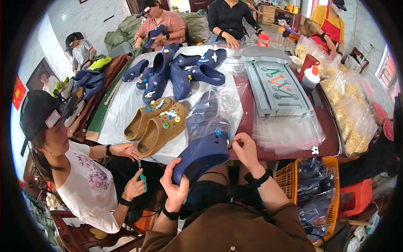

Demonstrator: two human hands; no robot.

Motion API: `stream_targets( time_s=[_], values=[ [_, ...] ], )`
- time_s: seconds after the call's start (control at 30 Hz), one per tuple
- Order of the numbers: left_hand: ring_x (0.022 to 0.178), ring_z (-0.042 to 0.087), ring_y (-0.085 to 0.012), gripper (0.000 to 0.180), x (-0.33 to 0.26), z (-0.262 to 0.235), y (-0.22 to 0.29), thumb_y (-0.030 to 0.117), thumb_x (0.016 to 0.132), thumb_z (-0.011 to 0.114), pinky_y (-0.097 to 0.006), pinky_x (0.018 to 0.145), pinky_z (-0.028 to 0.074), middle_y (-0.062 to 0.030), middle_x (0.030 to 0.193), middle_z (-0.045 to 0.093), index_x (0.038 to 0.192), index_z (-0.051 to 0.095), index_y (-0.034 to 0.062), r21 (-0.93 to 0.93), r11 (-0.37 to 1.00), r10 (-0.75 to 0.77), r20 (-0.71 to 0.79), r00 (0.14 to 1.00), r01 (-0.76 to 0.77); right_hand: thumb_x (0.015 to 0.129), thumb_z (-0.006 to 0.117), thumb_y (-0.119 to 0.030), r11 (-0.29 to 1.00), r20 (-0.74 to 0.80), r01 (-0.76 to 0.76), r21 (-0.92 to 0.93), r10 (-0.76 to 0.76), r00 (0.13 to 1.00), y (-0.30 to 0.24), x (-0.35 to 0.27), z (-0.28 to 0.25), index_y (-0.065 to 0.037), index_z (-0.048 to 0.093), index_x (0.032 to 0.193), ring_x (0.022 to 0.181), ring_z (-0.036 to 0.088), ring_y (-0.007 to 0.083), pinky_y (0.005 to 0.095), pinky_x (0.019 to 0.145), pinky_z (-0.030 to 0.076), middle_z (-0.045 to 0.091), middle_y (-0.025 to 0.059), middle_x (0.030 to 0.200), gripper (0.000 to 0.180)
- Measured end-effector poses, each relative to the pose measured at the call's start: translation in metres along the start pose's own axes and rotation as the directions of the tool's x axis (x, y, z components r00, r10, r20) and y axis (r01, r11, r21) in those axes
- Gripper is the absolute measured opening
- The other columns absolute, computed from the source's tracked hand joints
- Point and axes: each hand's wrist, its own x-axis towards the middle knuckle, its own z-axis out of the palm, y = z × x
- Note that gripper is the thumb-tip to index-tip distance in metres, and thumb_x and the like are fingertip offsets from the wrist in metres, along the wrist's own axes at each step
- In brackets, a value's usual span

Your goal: Packing pairs of blue shoes into plastic bags for finishing.

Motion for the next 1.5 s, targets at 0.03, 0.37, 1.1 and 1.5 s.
stream_targets(
  time_s=[0.03,0.37,1.1,1.5],
  values=[
    [0.083,0.061,-0.0122,0.049,-0.001,-0.002,-0.004,-0.003,0.072,0.057,-0.025,0.078,0.049,-0.0115,0.102,0.069,0.121,0.064,-0.0027,0.028,1.0,-0.007,-0.005,1.0,0.007,0.089,0.066,-0.007,0.997,-0.004,-0.011,0.081,0.012,1.0,0.0,0.0,-0.005,-0.004,0.063,0.096,0.07,0.063,0.0145,0.0299,0.064,0.05,0.065,0.005,0.086,0.008],
    [0.092,0.063,-0.0135,0.051,-0.007,0.019,-0.019,-0.002,0.073,0.053,-0.026,0.087,0.049,-0.0104,0.105,0.069,0.123,0.063,-0.0059,0.063,0.995,0.089,-0.108,0.99,-0.082,0.09,0.061,0.0,0.974,0.21,0.177,0.144,-0.205,0.956,-0.032,-0.039,-0.014,-0.003,0.051,0.098,0.068,0.054,0.0174,0.0308,0.064,0.045,0.052,0.0083,0.077,0.013],
    [0.115,0.065,-0.0412,0.056,-0.001,0.103,-0.036,-0.003,0.072,0.064,-0.044,0.099,0.052,-0.0238,0.127,0.065,0.128,0.06,-0.0006,0.046,0.975,0.221,-0.047,0.974,-0.219,0.094,0.053,0.002,0.919,0.186,0.091,0.383,-0.173,0.967,-0.035,-0.045,-0.018,-0.004,0.05,0.1,0.077,0.051,0.0094,0.0249,0.07,0.043,0.052,0.0023,0.084,0.01],
    [0.107,0.055,-0.0367,0.047,0.012,0.125,-0.031,0.01,0.079,0.077,-0.044,0.095,0.043,-0.0178,0.113,0.062,0.121,0.058,0.002,0.138,0.961,0.233,0.077,0.969,-0.242,0.081,0.08,-0.01,0.982,-0.184,0.154,-0.11,-0.172,0.968,-0.041,-0.059,-0.064,-0.006,0.052,0.121,0.09,0.057,0.0187,0.0305,0.075,0.051,0.056,0.0086,0.108,0.049]
  ],
)
